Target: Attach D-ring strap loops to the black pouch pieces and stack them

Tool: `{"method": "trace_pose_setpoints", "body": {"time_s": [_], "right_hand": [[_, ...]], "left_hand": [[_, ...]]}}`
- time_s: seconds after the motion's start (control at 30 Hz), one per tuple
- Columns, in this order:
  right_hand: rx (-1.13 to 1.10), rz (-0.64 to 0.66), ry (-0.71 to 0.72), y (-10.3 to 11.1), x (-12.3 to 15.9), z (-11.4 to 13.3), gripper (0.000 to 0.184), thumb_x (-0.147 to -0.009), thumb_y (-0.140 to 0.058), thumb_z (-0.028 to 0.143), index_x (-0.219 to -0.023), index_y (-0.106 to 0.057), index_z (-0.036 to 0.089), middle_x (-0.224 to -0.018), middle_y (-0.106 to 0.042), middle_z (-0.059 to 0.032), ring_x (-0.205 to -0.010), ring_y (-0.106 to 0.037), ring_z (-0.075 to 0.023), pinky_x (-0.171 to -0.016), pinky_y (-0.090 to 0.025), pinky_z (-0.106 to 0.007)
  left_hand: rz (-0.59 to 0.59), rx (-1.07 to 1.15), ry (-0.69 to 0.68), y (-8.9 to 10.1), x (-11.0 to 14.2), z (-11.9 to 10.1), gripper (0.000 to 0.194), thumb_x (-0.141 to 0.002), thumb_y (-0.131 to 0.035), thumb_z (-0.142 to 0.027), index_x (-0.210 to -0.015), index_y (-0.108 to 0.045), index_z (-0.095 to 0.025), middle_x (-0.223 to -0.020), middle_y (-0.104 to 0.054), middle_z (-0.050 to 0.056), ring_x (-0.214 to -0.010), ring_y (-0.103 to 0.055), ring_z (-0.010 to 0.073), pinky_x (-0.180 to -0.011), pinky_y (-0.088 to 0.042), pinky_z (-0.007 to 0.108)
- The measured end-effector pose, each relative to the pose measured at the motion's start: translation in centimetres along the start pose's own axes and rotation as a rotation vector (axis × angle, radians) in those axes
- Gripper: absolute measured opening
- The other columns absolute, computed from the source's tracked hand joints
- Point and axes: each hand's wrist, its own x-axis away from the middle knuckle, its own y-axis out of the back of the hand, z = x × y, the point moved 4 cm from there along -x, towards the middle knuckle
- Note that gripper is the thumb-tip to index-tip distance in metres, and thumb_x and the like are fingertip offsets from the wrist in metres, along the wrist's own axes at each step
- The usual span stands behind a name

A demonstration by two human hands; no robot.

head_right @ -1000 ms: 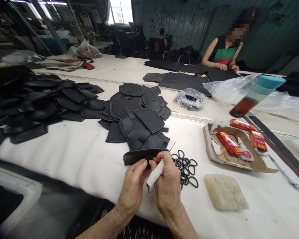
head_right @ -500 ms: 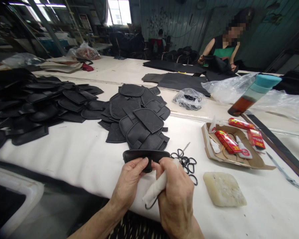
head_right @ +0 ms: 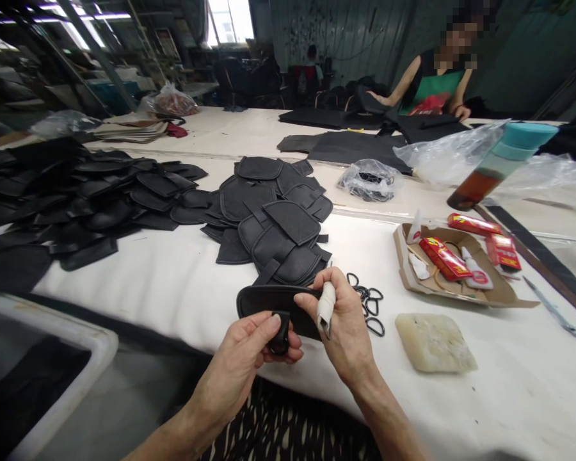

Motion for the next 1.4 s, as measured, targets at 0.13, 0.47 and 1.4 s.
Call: {"method": "trace_pose_setpoints", "body": {"time_s": [0.13, 0.47, 1.4], "right_hand": [[0.0, -0.043, 0.014, -0.3, 0.2, -0.9, 0.018, -0.076, -0.063, 0.029, -0.078, -0.046, 0.022, -0.061, -0.041, 0.0079, -0.054, -0.038, -0.0106, -0.049, -0.031, -0.022], [-0.013, -0.069, 0.011, -0.7, 0.9, -0.6, 0.016, -0.078, -0.063, 0.027, -0.079, -0.047, 0.023, -0.066, -0.052, 0.006, -0.053, -0.043, -0.0102, -0.049, -0.037, -0.021], [0.016, -0.289, 0.378, -0.1, 3.1, -0.3, 0.02, -0.079, -0.064, 0.015, -0.089, -0.048, 0.024, -0.104, -0.067, -0.0042, -0.096, -0.061, -0.0197, -0.081, -0.048, -0.035]], "left_hand": [[-0.041, -0.039, -0.037, 0.4, -0.5, 0.9, 0.031, -0.086, -0.053, -0.038, -0.076, -0.067, -0.012, -0.072, -0.068, 0.007, -0.068, -0.064, 0.0169, -0.07, -0.049, 0.028], [-0.087, -0.01, -0.061, 0.6, -0.6, 1.6, 0.03, -0.086, -0.053, -0.036, -0.075, -0.066, -0.012, -0.071, -0.067, 0.005, -0.066, -0.063, 0.016, -0.07, -0.048, 0.028], [-0.149, 0.06, -0.019, 0.5, -1.5, 1.7, 0.024, -0.081, -0.059, -0.032, -0.069, -0.065, -0.012, -0.066, -0.067, 0.005, -0.06, -0.064, 0.0164, -0.065, -0.05, 0.028]]}}
